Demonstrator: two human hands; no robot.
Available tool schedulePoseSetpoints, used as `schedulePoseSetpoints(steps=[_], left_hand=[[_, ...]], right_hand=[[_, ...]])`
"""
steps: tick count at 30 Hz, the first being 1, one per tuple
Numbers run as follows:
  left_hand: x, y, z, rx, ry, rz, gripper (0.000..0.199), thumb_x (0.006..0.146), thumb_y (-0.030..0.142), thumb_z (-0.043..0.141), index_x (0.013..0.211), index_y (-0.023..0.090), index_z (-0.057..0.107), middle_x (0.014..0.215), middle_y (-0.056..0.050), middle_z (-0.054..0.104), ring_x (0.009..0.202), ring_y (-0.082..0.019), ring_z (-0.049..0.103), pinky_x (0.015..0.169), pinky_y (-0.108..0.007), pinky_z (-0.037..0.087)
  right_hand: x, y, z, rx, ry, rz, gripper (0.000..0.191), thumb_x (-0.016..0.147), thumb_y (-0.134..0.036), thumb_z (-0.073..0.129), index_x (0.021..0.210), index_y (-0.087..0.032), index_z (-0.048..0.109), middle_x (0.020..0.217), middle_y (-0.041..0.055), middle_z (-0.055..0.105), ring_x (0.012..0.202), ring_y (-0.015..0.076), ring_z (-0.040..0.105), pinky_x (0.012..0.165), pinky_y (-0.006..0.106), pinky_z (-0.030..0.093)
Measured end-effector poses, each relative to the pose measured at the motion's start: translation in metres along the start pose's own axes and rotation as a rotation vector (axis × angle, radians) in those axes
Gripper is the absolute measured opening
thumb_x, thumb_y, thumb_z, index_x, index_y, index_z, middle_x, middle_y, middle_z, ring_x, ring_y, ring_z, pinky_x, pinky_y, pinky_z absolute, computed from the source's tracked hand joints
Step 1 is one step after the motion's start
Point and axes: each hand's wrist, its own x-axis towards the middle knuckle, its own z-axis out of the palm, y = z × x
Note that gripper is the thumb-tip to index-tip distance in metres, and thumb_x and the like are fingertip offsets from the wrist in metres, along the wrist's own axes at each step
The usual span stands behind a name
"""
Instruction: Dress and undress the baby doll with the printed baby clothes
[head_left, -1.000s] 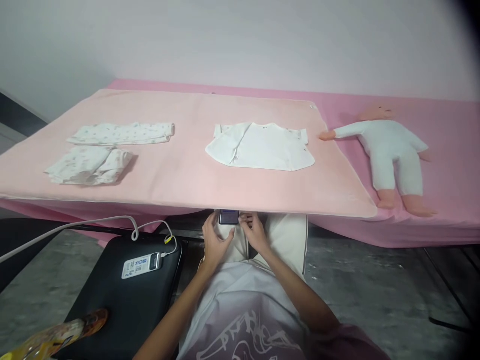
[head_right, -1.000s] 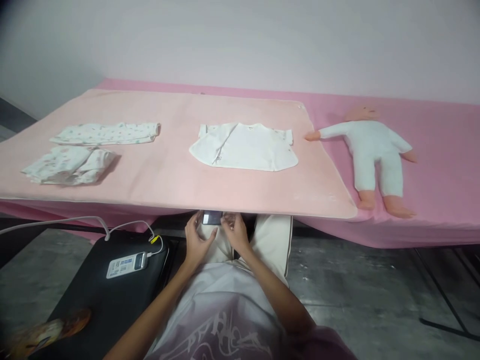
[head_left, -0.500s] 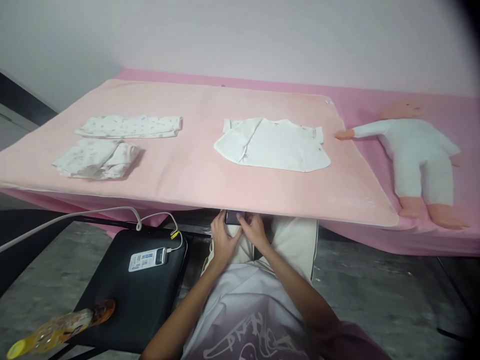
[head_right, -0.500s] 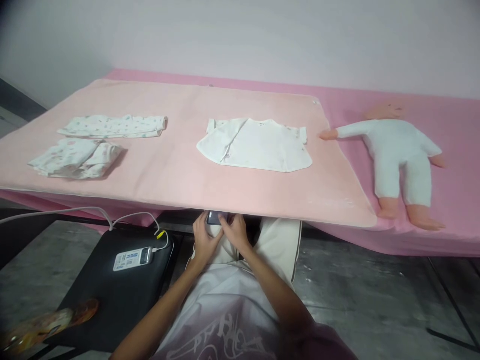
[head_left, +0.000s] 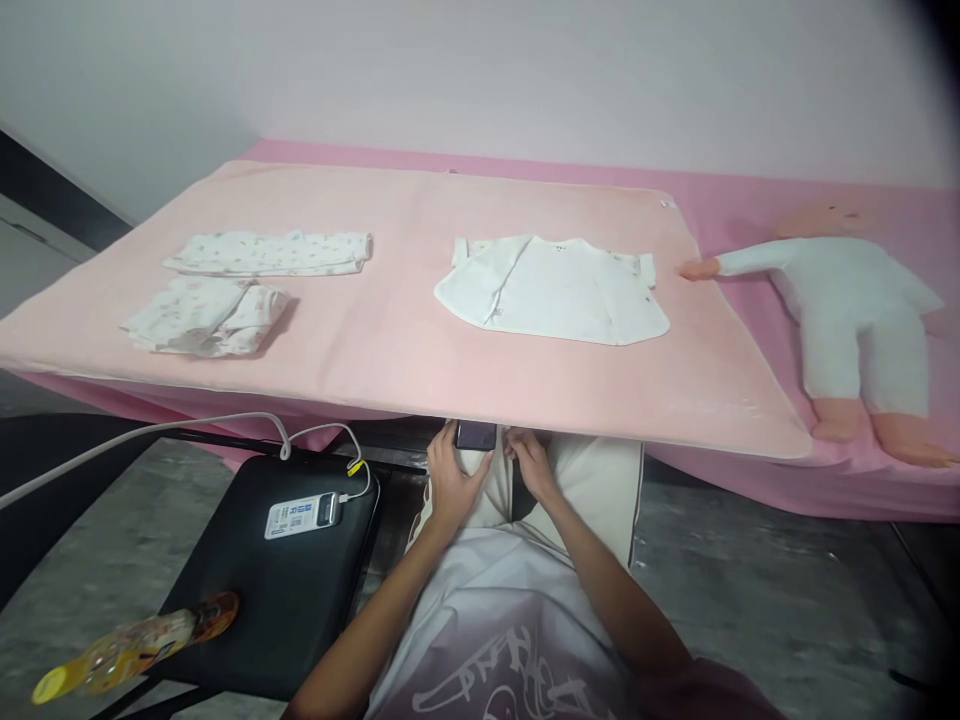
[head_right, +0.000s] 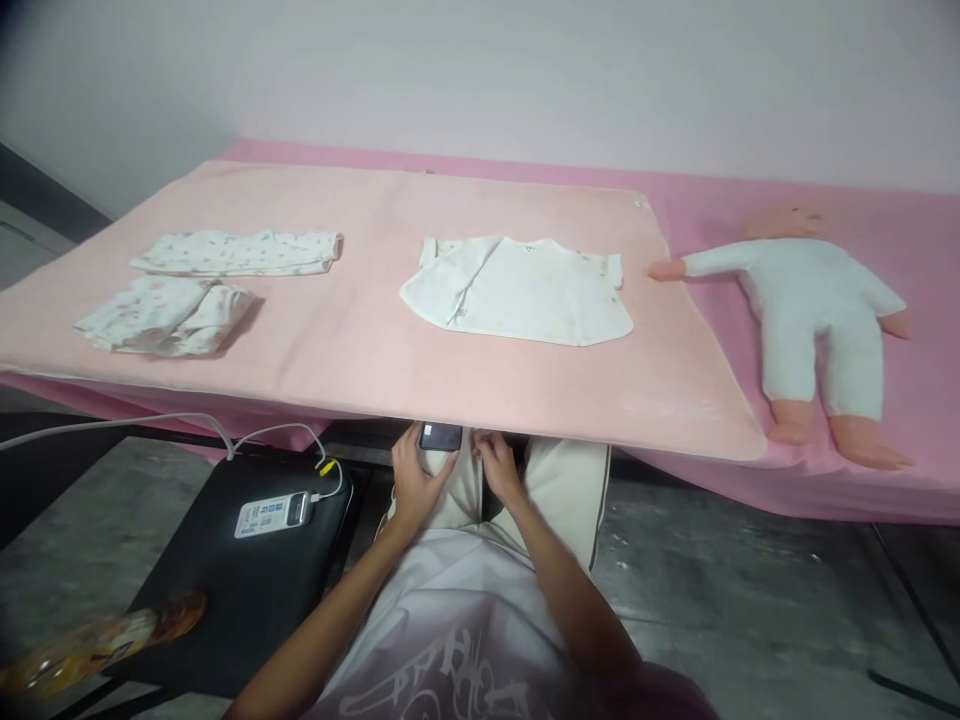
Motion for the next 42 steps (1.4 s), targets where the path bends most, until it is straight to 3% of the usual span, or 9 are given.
schedulePoseSetpoints(steps=[10, 13, 19, 24, 31, 37, 42], left_hand=[[-0.002, 0.0, -0.002, -0.02, -0.002, 0.0, 0.083, 0.105, 0.052, 0.079, 0.172, 0.022, 0.043, 0.161, -0.022, 0.061, 0.151, -0.038, 0.058, 0.126, -0.058, 0.048], [-0.003, 0.0, -0.002, -0.04, 0.003, 0.0, 0.085, 0.104, 0.051, 0.081, 0.174, 0.024, 0.042, 0.162, -0.022, 0.06, 0.152, -0.039, 0.057, 0.126, -0.059, 0.048], [-0.007, -0.001, 0.0, -0.186, 0.049, -0.1, 0.098, 0.103, 0.049, 0.081, 0.182, 0.026, 0.028, 0.165, -0.022, 0.054, 0.152, -0.038, 0.057, 0.128, -0.06, 0.048], [-0.005, -0.001, 0.001, -0.185, 0.068, -0.072, 0.096, 0.099, 0.048, 0.085, 0.178, 0.022, 0.036, 0.161, -0.022, 0.057, 0.149, -0.038, 0.059, 0.126, -0.061, 0.051], [-0.004, -0.003, 0.0, -0.09, 0.044, -0.046, 0.097, 0.096, 0.051, 0.089, 0.174, 0.023, 0.039, 0.163, -0.023, 0.057, 0.148, -0.04, 0.059, 0.124, -0.063, 0.051], [-0.006, -0.006, 0.003, -0.106, 0.072, -0.058, 0.092, 0.097, 0.055, 0.087, 0.171, 0.023, 0.043, 0.162, -0.022, 0.057, 0.151, -0.04, 0.058, 0.125, -0.062, 0.05], [-0.009, -0.006, 0.001, -0.156, 0.065, -0.074, 0.063, 0.113, 0.048, 0.064, 0.17, 0.024, 0.047, 0.159, -0.021, 0.057, 0.153, -0.035, 0.056, 0.128, -0.06, 0.049]], right_hand=[[-0.007, -0.007, 0.003, -0.008, -0.061, -0.145, 0.032, 0.105, -0.056, 0.062, 0.104, -0.025, 0.068, 0.102, 0.0059, 0.075, 0.09, 0.0235, 0.068, 0.086, 0.036, 0.052], [-0.007, -0.007, 0.005, 0.017, -0.069, -0.15, 0.033, 0.105, -0.058, 0.063, 0.103, -0.025, 0.068, 0.1, 0.0055, 0.073, 0.089, 0.0231, 0.067, 0.084, 0.035, 0.052], [-0.004, 0.001, 0.009, 0.098, 0.043, -0.074, 0.042, 0.104, -0.065, 0.06, 0.089, -0.026, 0.061, 0.085, 0.0019, 0.065, 0.08, 0.0211, 0.059, 0.08, 0.034, 0.049], [-0.004, 0.001, 0.009, 0.094, 0.068, -0.076, 0.042, 0.103, -0.065, 0.062, 0.087, -0.026, 0.058, 0.081, 0.0003, 0.062, 0.077, 0.0206, 0.056, 0.077, 0.033, 0.047], [-0.008, -0.004, 0.011, 0.046, 0.031, -0.126, 0.034, 0.103, -0.058, 0.065, 0.097, -0.025, 0.066, 0.096, 0.0045, 0.073, 0.089, 0.0237, 0.067, 0.088, 0.036, 0.052], [-0.006, 0.002, 0.014, 0.052, 0.043, -0.089, 0.036, 0.103, -0.06, 0.063, 0.095, -0.025, 0.066, 0.093, 0.0043, 0.073, 0.086, 0.0238, 0.067, 0.087, 0.037, 0.053], [-0.005, 0.006, 0.016, 0.071, 0.051, -0.074, 0.038, 0.102, -0.063, 0.063, 0.096, -0.025, 0.066, 0.092, 0.0043, 0.073, 0.084, 0.0232, 0.067, 0.083, 0.035, 0.053]])
